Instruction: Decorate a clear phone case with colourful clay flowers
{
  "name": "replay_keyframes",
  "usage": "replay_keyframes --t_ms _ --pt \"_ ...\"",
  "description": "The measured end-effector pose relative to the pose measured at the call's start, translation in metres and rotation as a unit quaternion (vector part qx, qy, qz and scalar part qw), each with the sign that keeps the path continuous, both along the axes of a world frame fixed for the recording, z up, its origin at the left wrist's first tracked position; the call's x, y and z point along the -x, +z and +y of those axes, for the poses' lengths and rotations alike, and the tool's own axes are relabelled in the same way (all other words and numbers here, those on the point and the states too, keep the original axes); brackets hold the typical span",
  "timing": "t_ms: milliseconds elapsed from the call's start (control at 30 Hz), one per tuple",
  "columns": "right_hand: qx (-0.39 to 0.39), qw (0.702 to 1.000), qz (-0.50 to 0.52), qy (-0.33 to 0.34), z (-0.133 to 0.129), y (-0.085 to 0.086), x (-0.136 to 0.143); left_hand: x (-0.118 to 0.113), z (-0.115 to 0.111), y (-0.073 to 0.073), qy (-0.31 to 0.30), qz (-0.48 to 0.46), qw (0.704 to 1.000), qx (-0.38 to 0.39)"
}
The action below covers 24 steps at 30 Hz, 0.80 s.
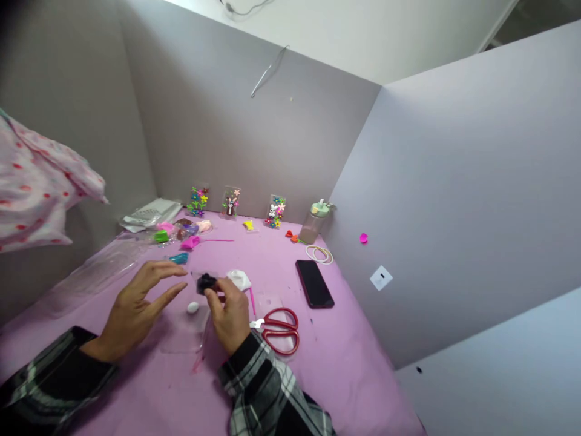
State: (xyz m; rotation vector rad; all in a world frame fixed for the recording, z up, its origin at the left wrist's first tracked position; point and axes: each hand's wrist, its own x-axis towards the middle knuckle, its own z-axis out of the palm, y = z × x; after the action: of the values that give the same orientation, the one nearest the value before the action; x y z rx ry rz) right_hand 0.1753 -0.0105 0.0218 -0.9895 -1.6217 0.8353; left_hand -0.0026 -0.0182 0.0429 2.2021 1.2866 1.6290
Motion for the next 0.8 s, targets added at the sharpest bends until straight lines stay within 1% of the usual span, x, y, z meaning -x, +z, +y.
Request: replay_keyframes --t_ms 67,133,267,367,467,533,600,667,733,800 --pt "-0.035 0.999 -0.033 -0.005 -0.002 -0.001 0.002 0.000 -0.001 0.003 0.010 0.037 0.999 -0.038" --pt "-0.063 0.996 -0.063 -0.004 -0.004 -0.002 0.003 -0.001 0.000 0.005 0.015 0.067 0.996 -0.056" --pt "-0.086 0.992 -0.088 -0.016 -0.004 -0.004 0.004 -0.001 0.003 0.003 0.030 0.094 0.992 -0.078" --pt "-0.074 0.994 -0.083 -0.018 -0.004 -0.006 0.005 0.000 0.004 0.002 0.040 0.105 0.989 -0.093" --pt "-0.050 0.997 -0.055 -0.013 -0.006 -0.004 0.007 0.001 0.002 0.001 0.029 0.118 0.987 -0.103" --pt "-0.017 1.000 -0.017 -0.002 -0.008 -0.002 0.009 0.002 0.001 0.001 0.015 0.124 0.986 -0.108" --pt "0.020 0.999 0.024 0.022 -0.010 0.003 0.009 0.003 0.001 0.000 0.002 0.126 0.986 -0.112" --pt "0.043 0.996 0.050 0.062 -0.010 0.007 0.006 0.003 0.001 0.000 -0.007 0.126 0.986 -0.113" --pt "0.045 0.992 0.063 0.098 -0.008 0.011 0.002 0.003 0.003 -0.002 -0.014 0.122 0.986 -0.111" --pt "0.030 0.991 0.067 0.111 -0.005 0.014 -0.002 0.003 0.003 -0.003 -0.025 0.109 0.988 -0.106"
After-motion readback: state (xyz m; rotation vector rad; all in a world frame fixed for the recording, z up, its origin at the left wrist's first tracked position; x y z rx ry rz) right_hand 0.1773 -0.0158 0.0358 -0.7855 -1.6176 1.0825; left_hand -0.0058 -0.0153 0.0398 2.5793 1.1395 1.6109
